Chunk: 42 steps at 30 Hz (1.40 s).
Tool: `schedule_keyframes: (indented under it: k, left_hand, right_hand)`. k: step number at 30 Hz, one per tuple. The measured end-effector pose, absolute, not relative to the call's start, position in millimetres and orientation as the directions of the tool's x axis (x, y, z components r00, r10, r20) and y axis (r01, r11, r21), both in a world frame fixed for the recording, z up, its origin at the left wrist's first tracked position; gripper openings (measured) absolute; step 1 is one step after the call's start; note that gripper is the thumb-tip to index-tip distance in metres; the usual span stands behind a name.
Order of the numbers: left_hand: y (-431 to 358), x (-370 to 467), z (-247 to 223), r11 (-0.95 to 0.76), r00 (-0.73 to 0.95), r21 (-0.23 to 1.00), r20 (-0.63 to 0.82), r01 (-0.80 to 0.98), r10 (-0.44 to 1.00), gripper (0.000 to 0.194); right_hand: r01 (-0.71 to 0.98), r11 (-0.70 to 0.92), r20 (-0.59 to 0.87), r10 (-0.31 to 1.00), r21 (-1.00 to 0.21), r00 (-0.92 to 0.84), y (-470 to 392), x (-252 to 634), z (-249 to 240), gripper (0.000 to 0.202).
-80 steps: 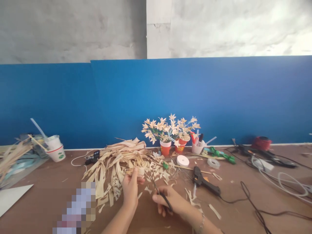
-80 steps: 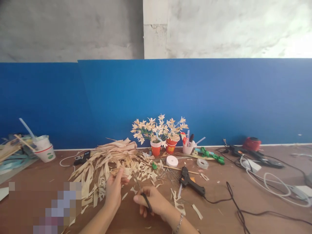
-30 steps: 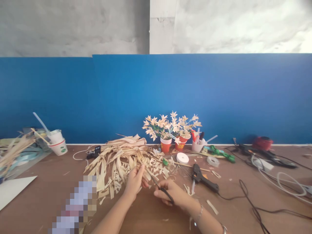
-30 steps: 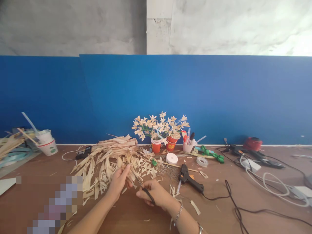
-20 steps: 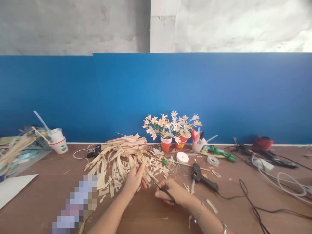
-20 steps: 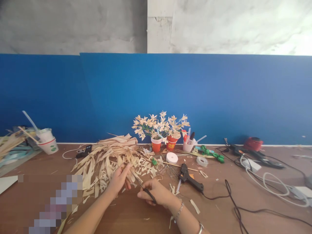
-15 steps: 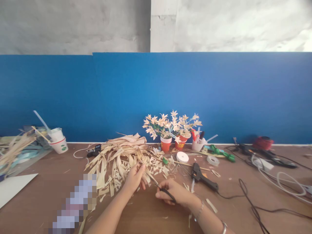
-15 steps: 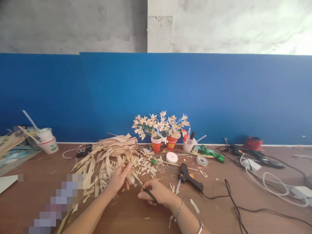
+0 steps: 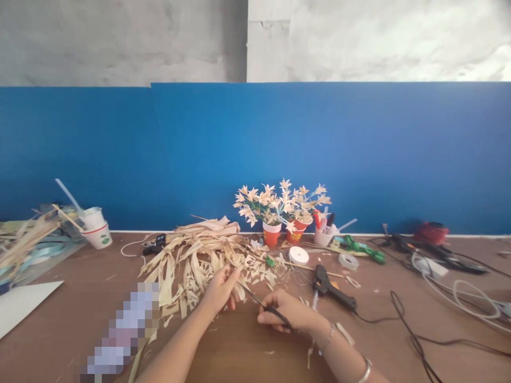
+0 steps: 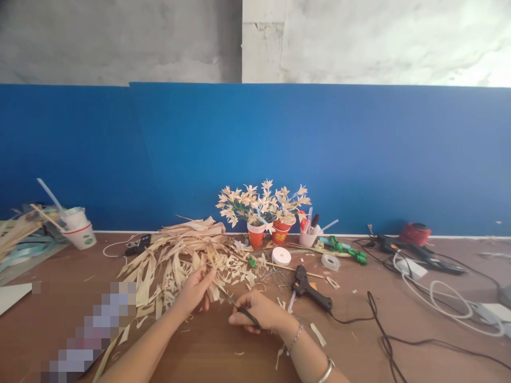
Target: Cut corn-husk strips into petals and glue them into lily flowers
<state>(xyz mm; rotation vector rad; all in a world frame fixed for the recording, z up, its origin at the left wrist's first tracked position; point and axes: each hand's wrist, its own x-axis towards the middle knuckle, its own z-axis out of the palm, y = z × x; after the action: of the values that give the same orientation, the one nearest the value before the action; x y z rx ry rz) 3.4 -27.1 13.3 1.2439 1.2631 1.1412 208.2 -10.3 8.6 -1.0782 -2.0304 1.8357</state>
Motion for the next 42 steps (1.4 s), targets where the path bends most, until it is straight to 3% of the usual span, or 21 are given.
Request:
schedule_keyframes:
  k: [22, 35, 42]
  left_hand:
    - [-24, 4, 5, -0.003, -0.099, 1.000, 0.003, 0.009, 0.995, 0.041]
    - [-22, 0, 2, 0.014, -0.038, 0.998, -0.012, 0.053, 0.999, 0.040]
    - [-25, -3, 6, 0.031, 0.042, 0.996, -0.028, -0.081, 0.999, 0.036]
  right_hand:
    - [0.371, -0.060, -0.324, 0.629, -0.927, -0.707, -10, 204, 4, 0.032]
    - [0.421, -0.018, -0.341, 0.617, -0.907, -0.709, -11, 206, 15, 0.035]
    - [0.444, 0.013, -0.336, 0.633, -0.896, -0.697, -10, 206, 16, 0.031]
